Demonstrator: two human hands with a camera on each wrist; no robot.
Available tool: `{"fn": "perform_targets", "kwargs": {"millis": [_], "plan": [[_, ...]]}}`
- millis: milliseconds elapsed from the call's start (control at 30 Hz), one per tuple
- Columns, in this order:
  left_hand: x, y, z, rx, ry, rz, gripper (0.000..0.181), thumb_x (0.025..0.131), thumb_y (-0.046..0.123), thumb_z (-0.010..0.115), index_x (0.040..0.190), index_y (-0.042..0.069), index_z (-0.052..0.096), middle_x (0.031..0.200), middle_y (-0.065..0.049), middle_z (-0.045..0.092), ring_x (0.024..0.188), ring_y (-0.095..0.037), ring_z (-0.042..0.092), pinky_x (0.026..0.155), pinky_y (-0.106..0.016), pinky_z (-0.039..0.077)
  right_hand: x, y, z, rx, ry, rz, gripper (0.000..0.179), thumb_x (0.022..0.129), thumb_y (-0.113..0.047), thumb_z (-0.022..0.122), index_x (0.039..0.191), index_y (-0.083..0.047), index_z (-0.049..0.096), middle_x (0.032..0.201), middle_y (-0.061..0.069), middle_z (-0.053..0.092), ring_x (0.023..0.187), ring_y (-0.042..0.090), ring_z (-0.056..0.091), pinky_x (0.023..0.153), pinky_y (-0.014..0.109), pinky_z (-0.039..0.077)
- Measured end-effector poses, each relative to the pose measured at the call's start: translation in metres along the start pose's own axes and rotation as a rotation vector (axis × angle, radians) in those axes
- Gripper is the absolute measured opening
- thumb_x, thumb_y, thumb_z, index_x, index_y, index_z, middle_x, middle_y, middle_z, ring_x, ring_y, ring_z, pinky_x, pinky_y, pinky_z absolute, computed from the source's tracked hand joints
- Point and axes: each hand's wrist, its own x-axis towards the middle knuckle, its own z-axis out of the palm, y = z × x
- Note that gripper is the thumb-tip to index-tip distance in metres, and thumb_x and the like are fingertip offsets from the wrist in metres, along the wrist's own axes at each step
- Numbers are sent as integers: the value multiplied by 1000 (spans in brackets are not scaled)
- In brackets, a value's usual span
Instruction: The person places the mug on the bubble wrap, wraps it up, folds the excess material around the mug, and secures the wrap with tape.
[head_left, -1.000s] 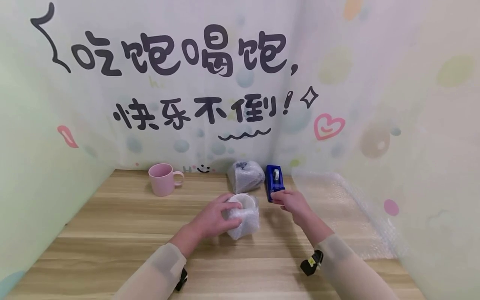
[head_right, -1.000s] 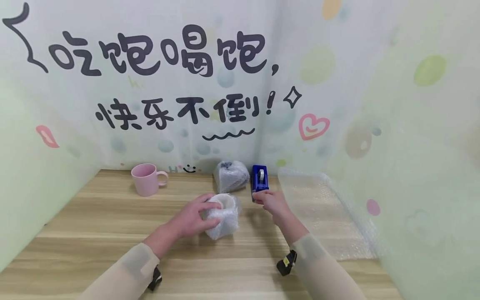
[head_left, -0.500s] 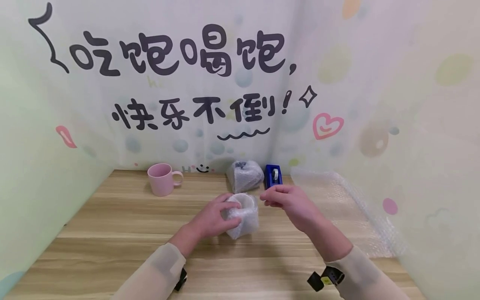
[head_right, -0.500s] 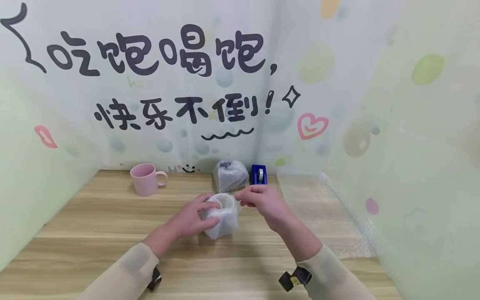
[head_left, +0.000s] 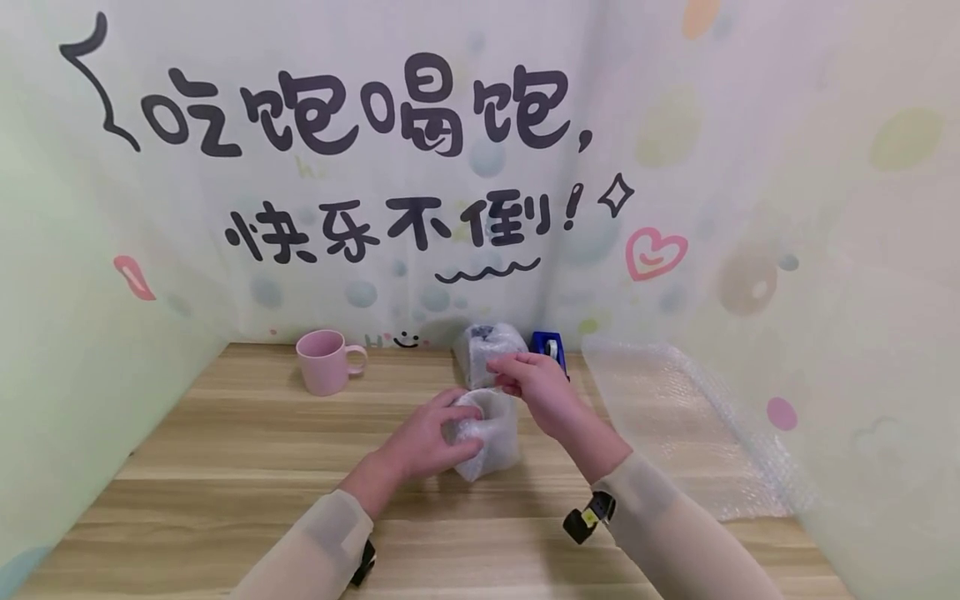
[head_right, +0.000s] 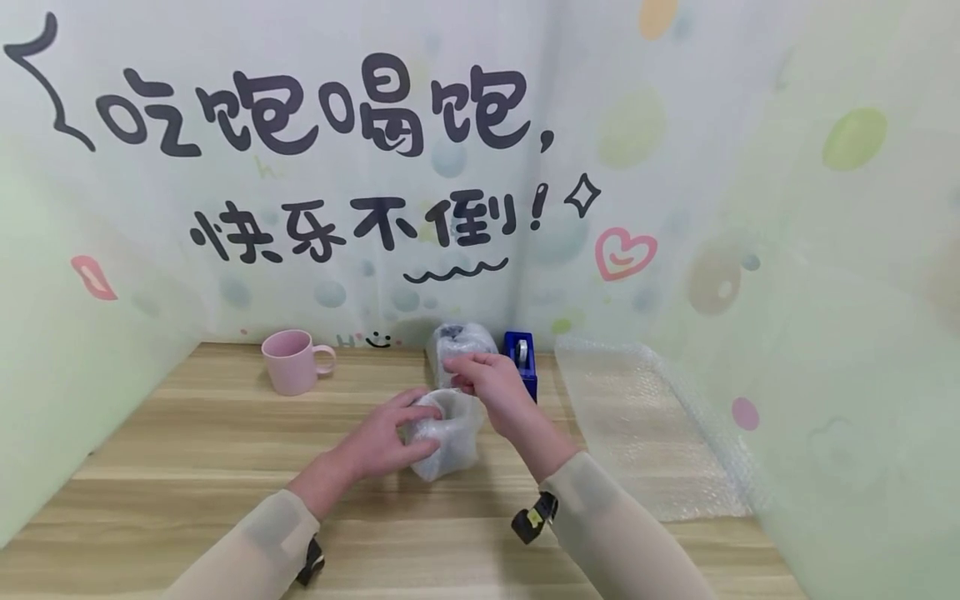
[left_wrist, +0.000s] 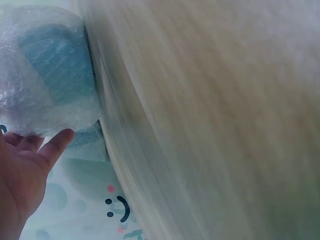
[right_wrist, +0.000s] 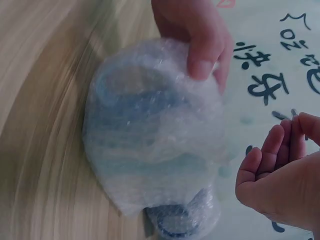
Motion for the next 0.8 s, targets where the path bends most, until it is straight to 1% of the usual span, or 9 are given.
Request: {"fn": "perform_targets", "kwargs": {"millis": [67, 133, 233, 333, 400, 500, 633, 733, 800], "plan": [[-1, 0, 0, 5, 4, 17, 37, 100, 36, 73, 130, 16, 79, 159, -12, 58, 141, -35, 60, 118, -60, 53, 6, 3, 0, 4, 20, 7, 22, 105, -20, 74, 107, 1, 79, 89, -3, 71, 89, 14, 65, 93, 30, 57], [-1, 1, 1, 11, 10, 19, 36, 102, 35, 70, 130, 15, 79, 159, -13, 58, 142, -37, 60, 119, -60, 52, 9, 5, 0, 4, 33, 13, 25, 105, -21, 74, 111, 3, 78, 90, -2, 71, 88, 13, 65, 92, 30, 57], [0, 3, 2, 16, 13, -20, 39, 104, 41, 68, 131, 16, 79, 162, -13, 56, 147, -39, 57, 122, -61, 49, 13, 7, 0, 9, 39, 15, 25, 105, -22, 75, 111, 2, 78, 90, -3, 71, 88, 14, 66, 91, 29, 57], [1, 5, 4, 4, 20, -82, 45, 100, 51, 74, 131, 19, 81, 164, -12, 55, 150, -39, 55, 122, -61, 48, 16, 10, 0, 15, 40, 23, 24, 105, -22, 75, 112, 1, 78, 93, -4, 71, 92, 16, 67, 92, 29, 58], [1, 6, 6, 2, 31, -98, 46, 97, 53, 79, 129, 20, 82, 163, -11, 56, 148, -38, 56, 121, -60, 50, 18, 12, 0, 17, 39, 30, 25, 105, -22, 74, 114, 2, 77, 95, -4, 71, 95, 18, 68, 95, 32, 59], [2, 8, 7, 2, 57, -78, 43, 94, 47, 84, 125, 18, 83, 159, -11, 60, 144, -37, 60, 119, -57, 52, 21, 14, -1, 8, 44, 39, 28, 105, -22, 74, 117, 3, 76, 98, -4, 71, 98, 19, 67, 98, 35, 58], [2, 9, 8, -4, 88, -49, 39, 92, 40, 85, 122, 15, 84, 156, -14, 63, 142, -38, 63, 117, -56, 54, 26, 19, -1, -21, 53, 36, 24, 104, -22, 75, 116, -1, 77, 96, -3, 68, 98, 19, 64, 96, 35, 57], [3, 10, 8, 3, 99, -48, 38, 91, 39, 85, 120, 15, 85, 157, -14, 63, 142, -39, 63, 117, -57, 55, 32, 25, -1, -100, 72, 19, 20, 103, -24, 77, 112, -6, 79, 97, -4, 70, 100, 20, 63, 93, 34, 55], [3, 11, 8, 11, 100, -50, 38, 91, 40, 85, 120, 15, 85, 157, -14, 63, 142, -39, 62, 116, -57, 55, 35, 30, -2, -169, 84, 13, 19, 102, -26, 78, 110, -9, 80, 102, -3, 73, 105, 20, 63, 94, 35, 53]]}}
